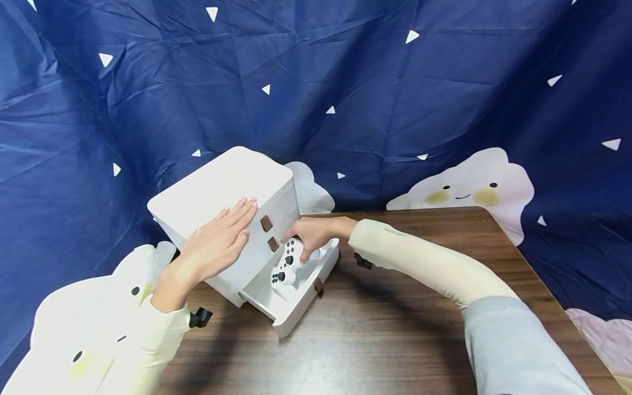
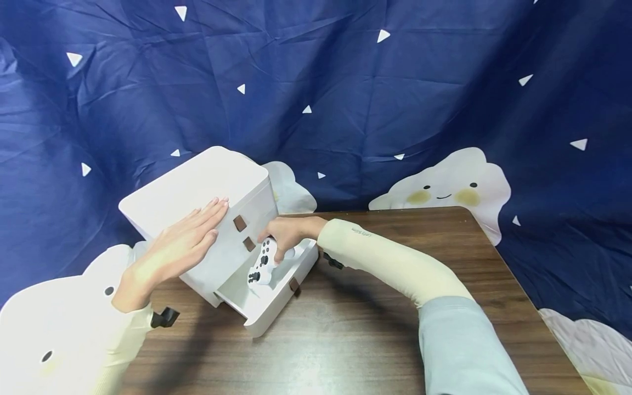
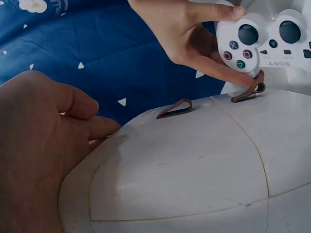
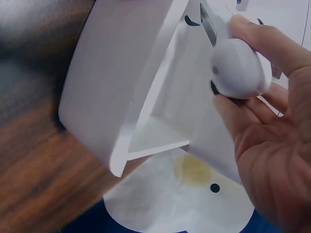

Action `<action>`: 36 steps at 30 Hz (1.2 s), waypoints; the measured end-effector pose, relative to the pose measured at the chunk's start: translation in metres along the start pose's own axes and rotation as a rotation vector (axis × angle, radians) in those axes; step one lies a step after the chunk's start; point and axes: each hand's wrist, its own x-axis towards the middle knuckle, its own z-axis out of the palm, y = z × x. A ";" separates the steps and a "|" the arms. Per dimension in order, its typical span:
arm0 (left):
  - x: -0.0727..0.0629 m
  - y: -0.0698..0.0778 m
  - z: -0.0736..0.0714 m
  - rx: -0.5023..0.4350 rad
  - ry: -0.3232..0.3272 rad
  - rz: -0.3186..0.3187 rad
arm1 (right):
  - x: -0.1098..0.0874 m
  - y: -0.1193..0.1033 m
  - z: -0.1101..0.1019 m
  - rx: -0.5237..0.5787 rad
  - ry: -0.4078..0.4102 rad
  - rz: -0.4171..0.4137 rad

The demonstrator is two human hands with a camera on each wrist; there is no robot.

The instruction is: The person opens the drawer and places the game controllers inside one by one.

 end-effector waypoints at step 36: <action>0.000 -0.001 0.000 -0.011 0.015 0.003 | 0.026 -0.001 0.020 -0.325 -0.062 0.070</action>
